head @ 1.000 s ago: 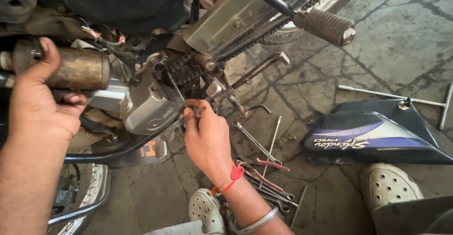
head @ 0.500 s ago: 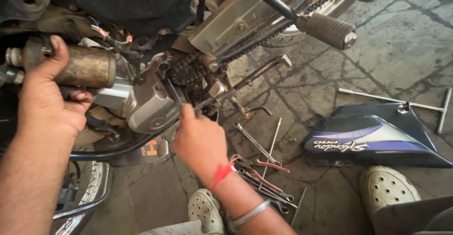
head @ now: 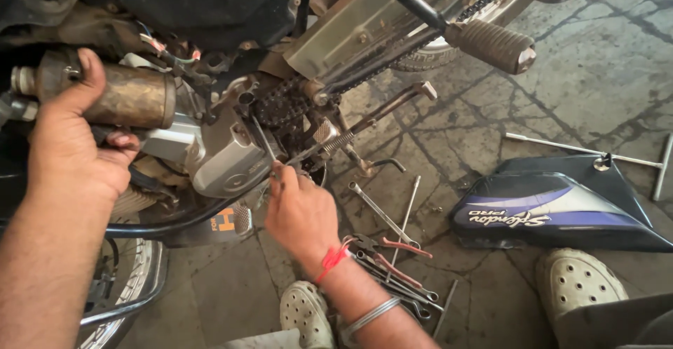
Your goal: Cleaning and repairing an internal engine component of a motorcycle.
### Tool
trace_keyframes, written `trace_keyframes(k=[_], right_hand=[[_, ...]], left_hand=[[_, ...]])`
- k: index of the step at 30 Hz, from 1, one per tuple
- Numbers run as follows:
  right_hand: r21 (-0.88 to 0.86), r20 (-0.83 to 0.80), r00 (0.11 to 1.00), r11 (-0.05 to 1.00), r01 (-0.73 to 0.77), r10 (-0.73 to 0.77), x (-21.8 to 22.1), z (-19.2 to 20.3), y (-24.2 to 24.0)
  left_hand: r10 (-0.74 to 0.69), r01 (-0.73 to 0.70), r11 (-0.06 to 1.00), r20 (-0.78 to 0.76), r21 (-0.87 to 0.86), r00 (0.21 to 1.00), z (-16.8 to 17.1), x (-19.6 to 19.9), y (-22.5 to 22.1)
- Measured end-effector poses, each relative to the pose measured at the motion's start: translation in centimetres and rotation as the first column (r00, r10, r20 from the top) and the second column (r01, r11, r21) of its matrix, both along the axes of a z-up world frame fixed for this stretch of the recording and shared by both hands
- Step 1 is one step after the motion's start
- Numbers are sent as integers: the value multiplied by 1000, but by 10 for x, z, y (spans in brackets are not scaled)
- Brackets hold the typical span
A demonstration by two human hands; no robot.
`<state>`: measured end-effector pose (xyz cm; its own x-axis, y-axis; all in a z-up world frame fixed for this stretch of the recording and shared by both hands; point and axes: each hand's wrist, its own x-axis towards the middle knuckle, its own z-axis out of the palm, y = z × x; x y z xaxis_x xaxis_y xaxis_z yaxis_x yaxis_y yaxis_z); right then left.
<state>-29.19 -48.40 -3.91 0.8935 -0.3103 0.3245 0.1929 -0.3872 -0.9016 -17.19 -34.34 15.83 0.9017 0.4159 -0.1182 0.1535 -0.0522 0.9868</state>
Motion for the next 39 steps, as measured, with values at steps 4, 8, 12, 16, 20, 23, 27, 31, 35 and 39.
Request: trace_keyframes(k=[4,8,12,16,20,23,27,31,35,39], right_hand=[[-2,45,999,1000,-24,24,0,0,-10],[246,-75,997,969,0,19,-1,9,0],[195,36,997,979,66,-75,-4,-2,12],[86,25,993,990,110,-112,-1,-7,16],[-14,36,989,990,141,-140,-2,-8,18],[48,36,986,986,160,-162,-1,-7,17],[127,69,983,978,163,-172,-9,-1,13],[187,94,977,968,170,-190,-24,1,7],[274,227,947,948,160,-226,-38,-19,0],[316,347,878,923,221,-330,-50,-61,-2]], left_hand=[[14,-14,1000,-7,9,1000,3,-3,-3],[-31,31,1000,17,7,999,2,-2,-4],[22,-22,1000,-1,1,1000,3,-4,-6],[-20,21,1000,15,-7,1000,1,-3,-2],[-7,7,1000,0,-10,1000,4,-3,-5],[23,-23,1000,-6,4,1000,6,-4,-11],[-23,23,1000,0,2,1000,2,-2,-3],[14,-14,1000,5,16,1000,5,-5,-9],[-24,24,999,-13,22,1000,-2,3,4],[-44,45,999,-49,14,998,-11,13,20]])
